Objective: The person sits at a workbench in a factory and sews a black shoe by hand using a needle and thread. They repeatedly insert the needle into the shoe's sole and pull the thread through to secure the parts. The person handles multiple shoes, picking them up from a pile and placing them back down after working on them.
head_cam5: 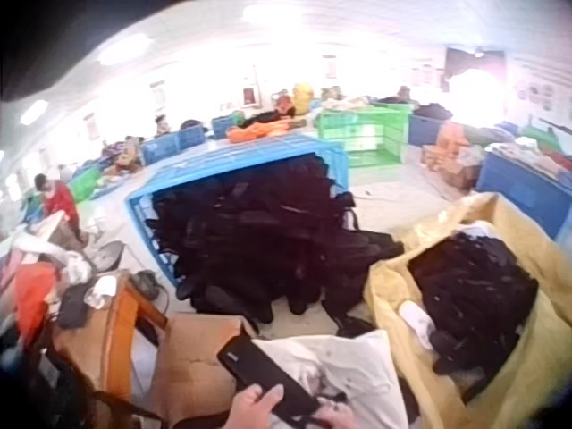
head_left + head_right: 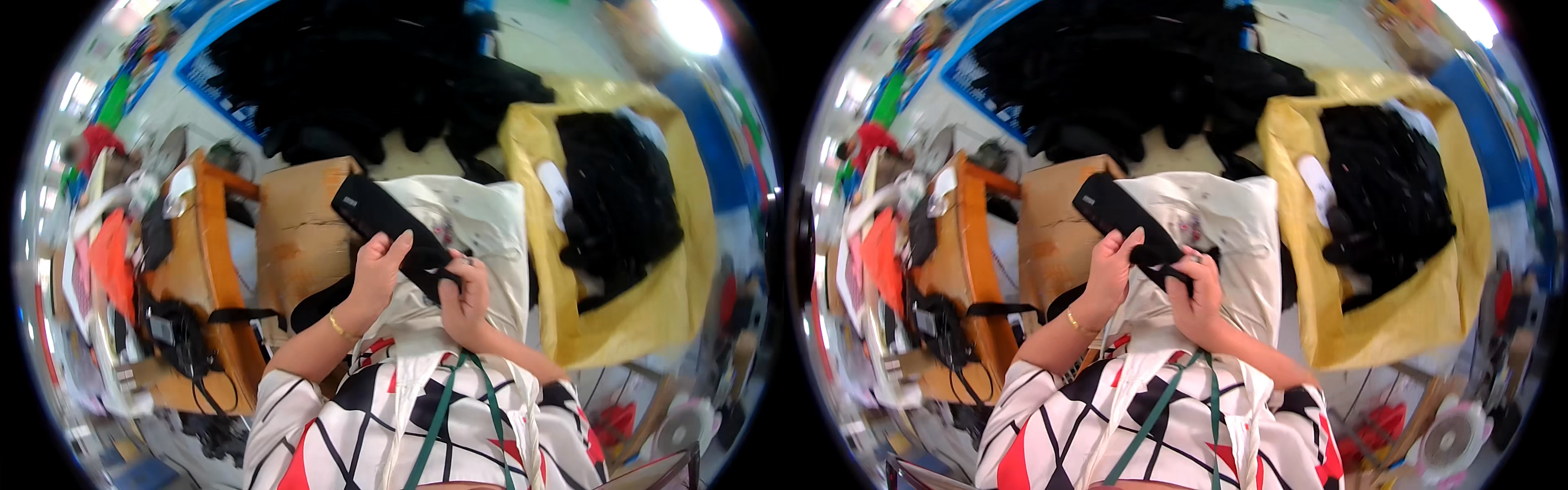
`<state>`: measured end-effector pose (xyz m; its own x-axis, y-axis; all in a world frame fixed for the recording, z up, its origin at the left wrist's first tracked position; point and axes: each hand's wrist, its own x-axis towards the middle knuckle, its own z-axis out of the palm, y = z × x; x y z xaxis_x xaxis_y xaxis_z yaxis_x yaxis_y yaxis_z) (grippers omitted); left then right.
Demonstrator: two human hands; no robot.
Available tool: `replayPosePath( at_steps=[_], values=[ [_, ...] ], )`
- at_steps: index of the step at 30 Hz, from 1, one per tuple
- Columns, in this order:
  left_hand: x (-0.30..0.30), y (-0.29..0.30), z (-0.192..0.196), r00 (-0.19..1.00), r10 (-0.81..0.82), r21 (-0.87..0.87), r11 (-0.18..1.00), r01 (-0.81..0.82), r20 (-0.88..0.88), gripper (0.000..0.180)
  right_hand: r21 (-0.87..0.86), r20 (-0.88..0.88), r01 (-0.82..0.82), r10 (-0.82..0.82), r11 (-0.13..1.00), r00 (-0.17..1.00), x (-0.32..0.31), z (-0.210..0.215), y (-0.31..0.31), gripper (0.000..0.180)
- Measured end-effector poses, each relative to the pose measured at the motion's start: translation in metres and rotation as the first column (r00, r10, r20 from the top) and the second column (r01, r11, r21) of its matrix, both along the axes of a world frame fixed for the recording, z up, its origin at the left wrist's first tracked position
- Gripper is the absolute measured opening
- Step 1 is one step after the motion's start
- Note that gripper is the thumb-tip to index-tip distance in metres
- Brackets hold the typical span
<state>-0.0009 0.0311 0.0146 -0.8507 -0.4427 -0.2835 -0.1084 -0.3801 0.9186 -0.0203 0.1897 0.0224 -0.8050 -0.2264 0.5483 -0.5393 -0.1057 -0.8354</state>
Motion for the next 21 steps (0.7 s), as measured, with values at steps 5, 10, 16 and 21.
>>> replayPosePath(
  at_steps=[5,10,16,21],
  values=[
    [0.028,0.021,0.033,0.902,-0.381,0.064,0.924,0.376,0.205,0.021,0.049,-0.102,0.240,-0.234,0.970,0.967,-0.019,-0.002,0.026,0.025],
    [0.049,0.034,0.033,0.698,-0.497,-0.163,0.743,0.649,0.516,0.033,0.036,0.028,0.181,-0.182,0.983,0.983,-0.025,-0.017,0.032,0.020],
    [0.061,0.017,0.000,0.876,-0.309,0.066,0.950,0.307,0.370,0.028,0.144,0.282,0.205,-0.238,0.968,0.929,-0.017,-0.025,0.025,0.010],
    [0.049,0.030,-0.001,0.970,-0.242,0.260,0.938,0.231,0.012,0.018,-0.073,0.616,0.010,0.037,0.997,0.787,-0.007,-0.030,0.012,0.009]
  ],
)
